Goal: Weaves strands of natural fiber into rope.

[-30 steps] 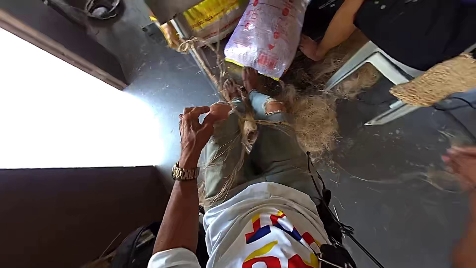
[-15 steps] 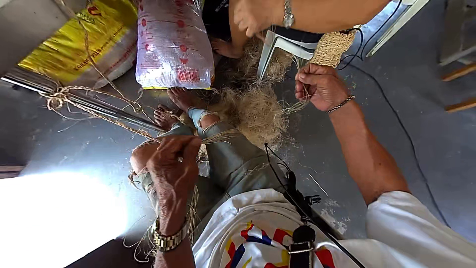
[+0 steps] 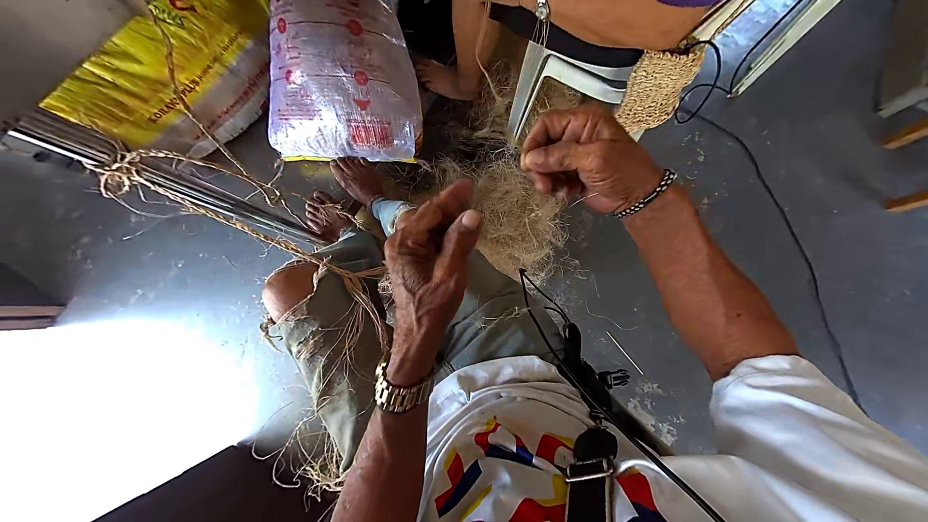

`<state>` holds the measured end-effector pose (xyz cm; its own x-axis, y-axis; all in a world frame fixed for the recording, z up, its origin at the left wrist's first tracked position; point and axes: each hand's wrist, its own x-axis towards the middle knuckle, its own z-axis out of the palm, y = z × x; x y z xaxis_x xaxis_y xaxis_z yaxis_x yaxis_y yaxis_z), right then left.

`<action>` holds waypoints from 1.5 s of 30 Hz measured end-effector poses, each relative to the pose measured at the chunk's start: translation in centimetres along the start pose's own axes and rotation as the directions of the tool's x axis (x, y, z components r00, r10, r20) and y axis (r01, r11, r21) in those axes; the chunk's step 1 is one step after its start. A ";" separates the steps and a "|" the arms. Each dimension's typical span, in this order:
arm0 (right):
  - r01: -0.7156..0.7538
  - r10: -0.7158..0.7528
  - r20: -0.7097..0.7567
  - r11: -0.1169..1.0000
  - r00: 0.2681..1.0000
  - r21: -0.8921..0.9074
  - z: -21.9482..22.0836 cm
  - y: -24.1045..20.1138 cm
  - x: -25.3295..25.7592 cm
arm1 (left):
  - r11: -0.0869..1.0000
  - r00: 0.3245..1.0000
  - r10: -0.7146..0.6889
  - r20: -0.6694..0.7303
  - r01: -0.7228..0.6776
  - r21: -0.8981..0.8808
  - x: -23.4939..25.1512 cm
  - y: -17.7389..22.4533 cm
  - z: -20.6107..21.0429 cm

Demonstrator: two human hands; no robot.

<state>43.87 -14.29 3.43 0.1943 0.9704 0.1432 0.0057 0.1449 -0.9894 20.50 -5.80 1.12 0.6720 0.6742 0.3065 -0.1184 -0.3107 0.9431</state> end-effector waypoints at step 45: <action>-0.538 0.267 -0.487 0.606 0.832 -0.587 -10.5 12.5 -9.4 | 0.995 0.947 -0.102 -0.304 0.104 -0.008 4.0 -4.4 0.1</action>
<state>52.45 -23.68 -10.53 0.6407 0.7518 -0.1557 0.4745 -0.5472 -0.6895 23.80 -1.82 -1.78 0.4264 0.8739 0.2335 -0.0536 -0.2333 0.9709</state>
